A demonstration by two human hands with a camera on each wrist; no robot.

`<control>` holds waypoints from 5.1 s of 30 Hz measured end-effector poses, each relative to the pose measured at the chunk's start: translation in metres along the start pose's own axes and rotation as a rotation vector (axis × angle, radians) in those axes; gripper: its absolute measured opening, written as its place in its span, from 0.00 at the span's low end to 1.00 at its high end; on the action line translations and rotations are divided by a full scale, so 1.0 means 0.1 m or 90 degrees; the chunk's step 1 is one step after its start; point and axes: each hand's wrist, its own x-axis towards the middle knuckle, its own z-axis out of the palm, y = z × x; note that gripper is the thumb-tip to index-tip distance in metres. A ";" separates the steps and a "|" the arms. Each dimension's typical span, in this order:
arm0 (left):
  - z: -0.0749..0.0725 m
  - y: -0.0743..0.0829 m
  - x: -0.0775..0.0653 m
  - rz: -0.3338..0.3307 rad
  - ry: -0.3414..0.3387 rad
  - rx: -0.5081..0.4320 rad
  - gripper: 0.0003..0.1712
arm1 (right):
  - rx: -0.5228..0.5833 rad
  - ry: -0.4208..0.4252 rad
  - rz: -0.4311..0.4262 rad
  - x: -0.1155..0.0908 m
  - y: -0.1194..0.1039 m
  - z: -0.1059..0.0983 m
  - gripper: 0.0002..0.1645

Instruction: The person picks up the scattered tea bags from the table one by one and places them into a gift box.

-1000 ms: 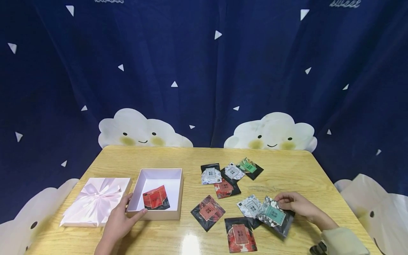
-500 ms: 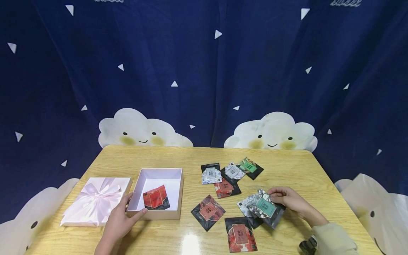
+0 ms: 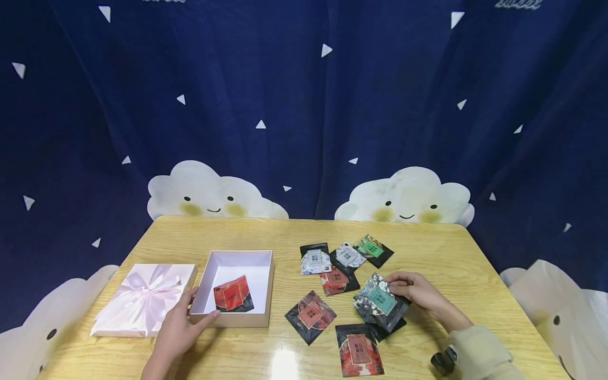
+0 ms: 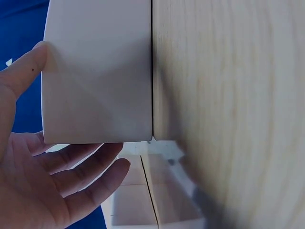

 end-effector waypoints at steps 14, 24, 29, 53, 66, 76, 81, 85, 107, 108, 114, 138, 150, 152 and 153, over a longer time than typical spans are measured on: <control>0.01 0.00 0.00 0.000 0.003 -0.008 0.44 | 0.039 -0.018 -0.022 0.19 -0.19 0.14 0.15; 0.00 0.01 -0.01 0.005 0.000 -0.010 0.43 | 0.046 -0.027 -0.035 0.30 -0.34 0.22 0.17; 0.00 0.00 -0.01 0.012 0.006 -0.012 0.43 | 0.051 -0.024 -0.052 0.36 -0.44 0.29 0.17; 0.01 -0.01 0.00 0.013 0.008 -0.014 0.43 | 0.060 -0.001 -0.053 0.60 -0.93 0.61 0.15; 0.01 -0.01 0.00 0.005 0.004 -0.020 0.43 | 0.016 -0.022 -0.083 0.79 -1.10 0.96 0.14; 0.01 -0.01 0.00 0.006 0.004 -0.016 0.44 | 0.055 -0.038 -0.096 0.95 -1.22 1.22 0.14; 0.00 -0.01 0.00 0.004 0.002 -0.014 0.44 | 0.061 -0.026 -0.083 1.02 -1.27 1.36 0.14; 0.00 -0.01 0.00 0.009 0.006 -0.012 0.43 | 0.071 -0.022 -0.088 1.07 -1.32 1.47 0.14; -0.03 0.00 -0.01 -0.004 0.001 -0.012 0.43 | 0.046 -0.062 -0.085 1.32 -1.37 2.14 0.12; -0.04 0.00 -0.01 -0.003 0.002 -0.012 0.43 | 0.043 -0.060 -0.083 1.33 -1.37 2.17 0.12; -0.03 0.01 -0.02 -0.002 0.004 -0.016 0.43 | 0.031 -0.062 -0.075 1.39 -1.32 2.32 0.12; 0.00 0.02 0.00 0.008 0.009 -0.020 0.43 | 0.072 -0.103 -0.006 1.38 -1.16 2.68 0.20; 0.00 0.00 0.00 0.006 0.007 -0.017 0.43 | 0.106 -0.147 -0.032 1.34 -1.14 2.44 0.18; 0.00 0.00 0.00 0.006 0.009 -0.017 0.43 | 0.113 -0.149 -0.037 1.32 -1.15 2.39 0.17; 0.00 0.00 -0.01 0.006 0.009 -0.017 0.43 | 0.117 -0.152 -0.039 1.31 -1.15 2.37 0.17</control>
